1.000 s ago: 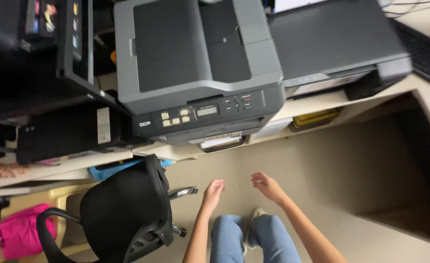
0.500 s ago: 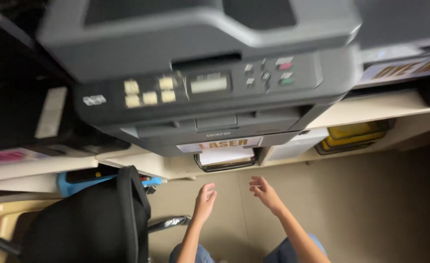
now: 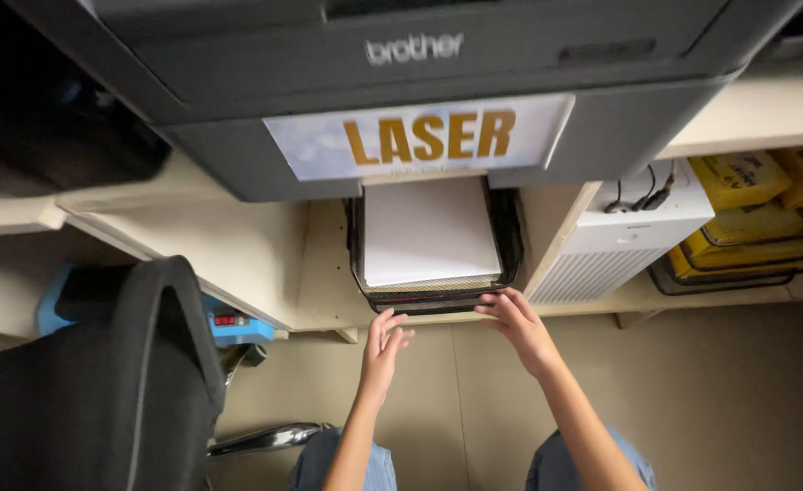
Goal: The person organizes office supplies by moving a mesh tray containing paper, picking up and carrying packs of copy paper to different tables, and relocating a calculator on a desk.
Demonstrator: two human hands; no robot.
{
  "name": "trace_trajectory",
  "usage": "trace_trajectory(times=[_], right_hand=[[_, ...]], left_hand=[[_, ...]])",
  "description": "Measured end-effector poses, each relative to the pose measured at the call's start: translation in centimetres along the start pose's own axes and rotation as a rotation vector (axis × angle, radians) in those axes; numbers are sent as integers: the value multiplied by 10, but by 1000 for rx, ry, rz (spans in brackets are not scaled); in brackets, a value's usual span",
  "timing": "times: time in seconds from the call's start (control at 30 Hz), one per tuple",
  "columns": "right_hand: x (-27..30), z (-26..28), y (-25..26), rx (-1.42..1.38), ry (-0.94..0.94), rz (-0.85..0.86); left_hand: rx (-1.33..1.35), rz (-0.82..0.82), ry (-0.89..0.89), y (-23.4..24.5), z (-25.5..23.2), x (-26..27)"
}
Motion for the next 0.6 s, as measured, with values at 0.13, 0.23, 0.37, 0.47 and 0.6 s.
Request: trace_trajectory(times=[0.13, 0.23, 0.37, 0.47, 0.6], right_hand=[[-10, -11, -4, -19, 60, -55], [-13, -10, -13, -58, 47, -132], [-20, -15, -15, -142, 142, -113], [-24, -13, -19, -201, 152, -93], [-12, -10, -27, -245, 126, -75]], left_hand=[[-35, 3, 5, -11, -10, -6], [5, 26, 12, -8, -15, -14], [106, 23, -42, -5, -16, -28], [151, -12, -73, -5, -26, -32], [357, 29, -38, -4, -34, -19]])
Point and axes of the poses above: each hand's wrist, its own x-axis away from the middle knuckle, its own y-axis out of the back of the hand, z = x × y, the point moved 3 cm from there along -x, towards the middle knuckle, and after that the axes turned 12 degrees about -z, right-handed, at the moved point
